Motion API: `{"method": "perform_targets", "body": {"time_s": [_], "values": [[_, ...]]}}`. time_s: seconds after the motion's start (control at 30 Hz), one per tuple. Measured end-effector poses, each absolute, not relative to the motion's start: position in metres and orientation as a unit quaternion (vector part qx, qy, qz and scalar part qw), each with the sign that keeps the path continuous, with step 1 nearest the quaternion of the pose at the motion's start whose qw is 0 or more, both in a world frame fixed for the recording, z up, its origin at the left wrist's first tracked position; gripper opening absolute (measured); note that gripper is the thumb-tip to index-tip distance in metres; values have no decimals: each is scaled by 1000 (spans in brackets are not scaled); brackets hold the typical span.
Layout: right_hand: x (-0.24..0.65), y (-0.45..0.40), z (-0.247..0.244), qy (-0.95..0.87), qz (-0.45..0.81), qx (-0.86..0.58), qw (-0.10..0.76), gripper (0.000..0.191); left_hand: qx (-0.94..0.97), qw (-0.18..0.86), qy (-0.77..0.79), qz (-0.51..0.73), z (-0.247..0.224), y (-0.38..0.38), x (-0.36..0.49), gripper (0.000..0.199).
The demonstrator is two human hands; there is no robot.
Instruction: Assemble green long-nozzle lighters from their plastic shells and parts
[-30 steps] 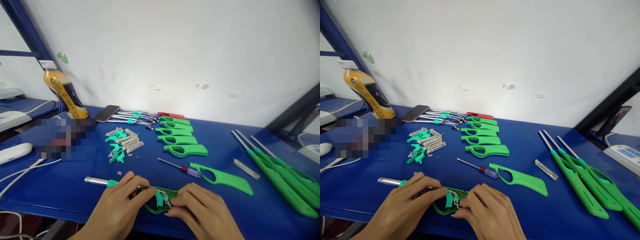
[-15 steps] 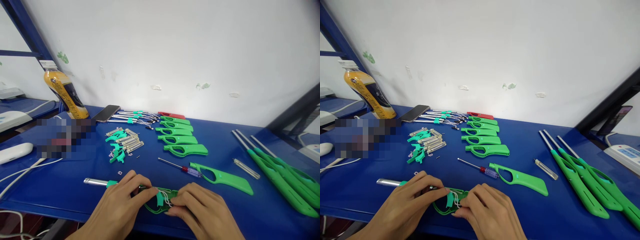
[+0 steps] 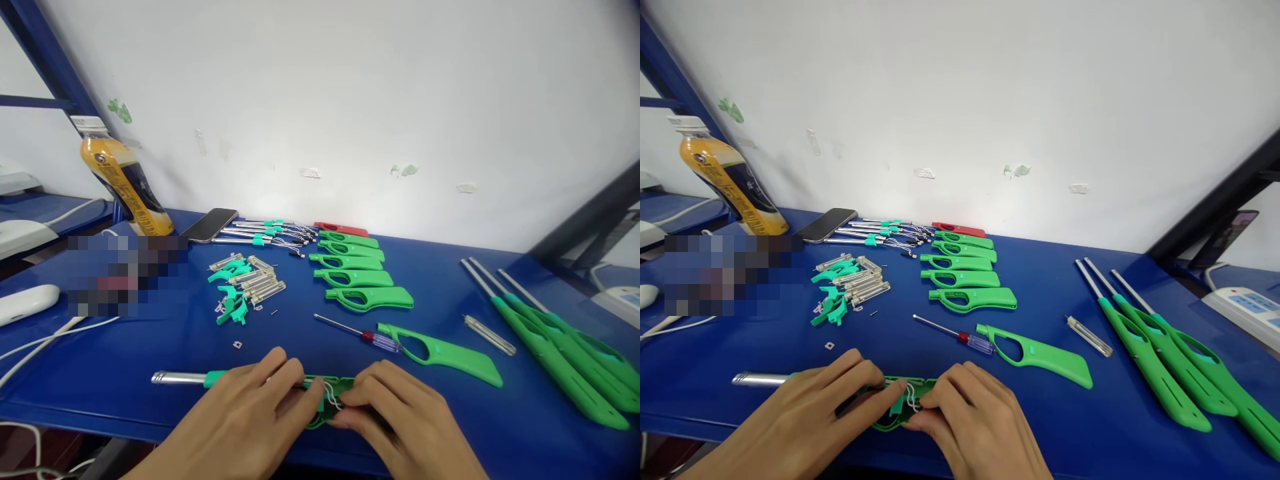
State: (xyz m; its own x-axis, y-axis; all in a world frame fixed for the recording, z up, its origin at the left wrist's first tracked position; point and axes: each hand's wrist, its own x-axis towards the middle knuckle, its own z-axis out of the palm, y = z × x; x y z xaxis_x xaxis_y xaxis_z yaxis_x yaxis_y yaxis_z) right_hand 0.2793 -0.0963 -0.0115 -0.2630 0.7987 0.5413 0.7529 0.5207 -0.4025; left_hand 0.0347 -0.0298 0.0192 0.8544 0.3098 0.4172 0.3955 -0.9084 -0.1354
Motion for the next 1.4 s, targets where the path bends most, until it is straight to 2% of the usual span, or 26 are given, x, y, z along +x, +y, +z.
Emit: {"method": "perform_targets", "body": {"time_s": [0.3,0.47,0.77,1.03,1.2,1.4], "values": [[279,-96,-9,-815,38,-468,339,31,-955,90,-162,-230,9,-27,41,45],[280,-95,-9,-820,45,-460,337,34,-955,82,-171,-230,0,-26,41,43],[279,-96,-10,-821,50,-455,340,35,-963,73,-182,-184,14,-28,41,34],[280,-97,-8,-815,73,-445,363,33,-963,85,-189,-174,16,-27,41,36],[277,-95,-8,-809,82,-425,396,18,-964,66,-186,-177,13,-26,38,28],[274,-93,-6,-784,103,-445,420,26,-955,39,-193,-221,-3,-26,40,25]]}}
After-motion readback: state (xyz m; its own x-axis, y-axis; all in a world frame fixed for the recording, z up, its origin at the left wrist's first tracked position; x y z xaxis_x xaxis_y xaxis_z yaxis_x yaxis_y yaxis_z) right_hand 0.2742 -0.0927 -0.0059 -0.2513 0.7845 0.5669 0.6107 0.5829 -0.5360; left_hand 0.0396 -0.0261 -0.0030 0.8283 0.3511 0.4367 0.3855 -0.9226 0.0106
